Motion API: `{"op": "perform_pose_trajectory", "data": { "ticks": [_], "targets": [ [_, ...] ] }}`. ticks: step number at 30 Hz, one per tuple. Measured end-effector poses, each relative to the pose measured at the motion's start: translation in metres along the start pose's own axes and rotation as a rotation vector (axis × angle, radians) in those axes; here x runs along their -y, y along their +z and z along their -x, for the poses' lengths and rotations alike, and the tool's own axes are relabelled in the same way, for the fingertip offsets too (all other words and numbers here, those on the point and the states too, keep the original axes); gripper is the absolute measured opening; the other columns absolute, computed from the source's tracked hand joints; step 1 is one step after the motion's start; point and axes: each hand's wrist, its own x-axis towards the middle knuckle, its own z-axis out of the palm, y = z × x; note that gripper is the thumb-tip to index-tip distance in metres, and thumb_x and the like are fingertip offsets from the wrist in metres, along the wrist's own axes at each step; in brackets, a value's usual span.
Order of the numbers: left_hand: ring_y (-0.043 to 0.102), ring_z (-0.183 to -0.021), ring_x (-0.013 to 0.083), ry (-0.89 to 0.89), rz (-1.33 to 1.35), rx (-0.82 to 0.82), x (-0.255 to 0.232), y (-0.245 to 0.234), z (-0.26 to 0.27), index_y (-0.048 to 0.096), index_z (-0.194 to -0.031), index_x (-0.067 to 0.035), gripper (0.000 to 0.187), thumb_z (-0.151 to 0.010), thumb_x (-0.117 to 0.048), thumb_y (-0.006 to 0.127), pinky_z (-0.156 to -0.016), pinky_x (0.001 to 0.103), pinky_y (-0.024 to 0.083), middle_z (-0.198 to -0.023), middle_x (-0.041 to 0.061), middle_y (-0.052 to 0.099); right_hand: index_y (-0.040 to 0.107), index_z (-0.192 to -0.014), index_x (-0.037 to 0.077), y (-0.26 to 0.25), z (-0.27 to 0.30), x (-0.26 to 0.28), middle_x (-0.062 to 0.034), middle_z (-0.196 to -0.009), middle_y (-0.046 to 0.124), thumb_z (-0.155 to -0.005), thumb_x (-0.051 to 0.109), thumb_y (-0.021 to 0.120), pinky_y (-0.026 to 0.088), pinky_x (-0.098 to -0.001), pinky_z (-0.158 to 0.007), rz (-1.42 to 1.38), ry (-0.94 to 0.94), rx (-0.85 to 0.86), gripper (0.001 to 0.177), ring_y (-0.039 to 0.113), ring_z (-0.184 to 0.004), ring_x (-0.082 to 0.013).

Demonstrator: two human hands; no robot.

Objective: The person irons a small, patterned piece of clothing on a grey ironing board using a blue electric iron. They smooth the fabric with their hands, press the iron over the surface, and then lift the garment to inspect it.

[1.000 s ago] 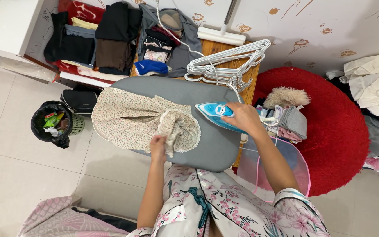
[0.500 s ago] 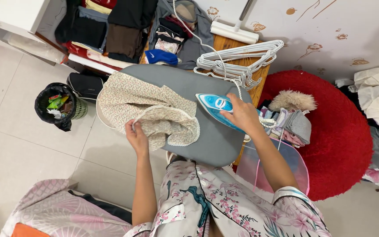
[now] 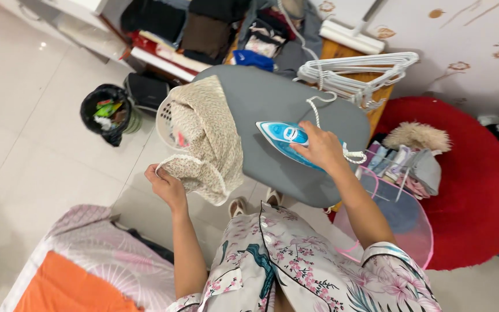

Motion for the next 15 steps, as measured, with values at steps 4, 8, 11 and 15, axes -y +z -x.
{"op": "perform_pose_trajectory", "data": {
  "ticks": [4,8,11,15],
  "targets": [
    [0.063,-0.086,0.0447,0.065,-0.230,0.003,0.004,-0.065,-0.009,0.055,-0.118,-0.003,0.014,-0.105,-0.005,0.051,-0.076,0.051,0.049,-0.098,0.026,0.064,0.061,-0.123,0.009,0.014,0.001,0.029,-0.0179,-0.103,0.075,-0.083,0.043,0.079,0.057,-0.0483,-0.074,-0.025,-0.033,-0.002,0.056,0.073,-0.086,-0.0382],
    [0.064,-0.083,0.0532,-0.120,-0.588,0.175,-0.021,-0.143,-0.005,0.058,-0.122,-0.005,0.019,-0.103,-0.011,0.054,-0.070,0.059,0.047,-0.090,0.030,0.068,0.061,-0.122,0.010,0.021,0.004,0.045,-0.0164,-0.102,0.075,-0.082,0.044,0.080,0.056,-0.0486,-0.074,-0.013,-0.007,0.019,0.055,0.073,-0.086,-0.0380],
    [0.065,-0.083,0.0522,-0.123,-0.639,0.207,-0.038,-0.163,-0.008,0.058,-0.123,-0.006,0.020,-0.104,-0.011,0.054,-0.072,0.059,0.048,-0.087,0.030,0.068,0.062,-0.121,0.011,0.022,0.006,0.050,-0.0160,-0.102,0.076,-0.082,0.043,0.080,0.056,-0.0482,-0.074,-0.008,-0.001,0.015,0.054,0.073,-0.087,-0.0378],
    [0.066,-0.085,0.0493,0.075,-0.496,0.351,-0.048,-0.138,-0.022,0.061,-0.119,-0.008,0.018,-0.103,-0.010,0.053,-0.073,0.056,0.050,-0.090,0.028,0.069,0.063,-0.121,0.012,0.017,0.008,0.049,-0.0158,-0.101,0.076,-0.082,0.043,0.080,0.056,-0.0476,-0.075,0.005,0.047,0.028,0.053,0.073,-0.086,-0.0367]
  ]
}}
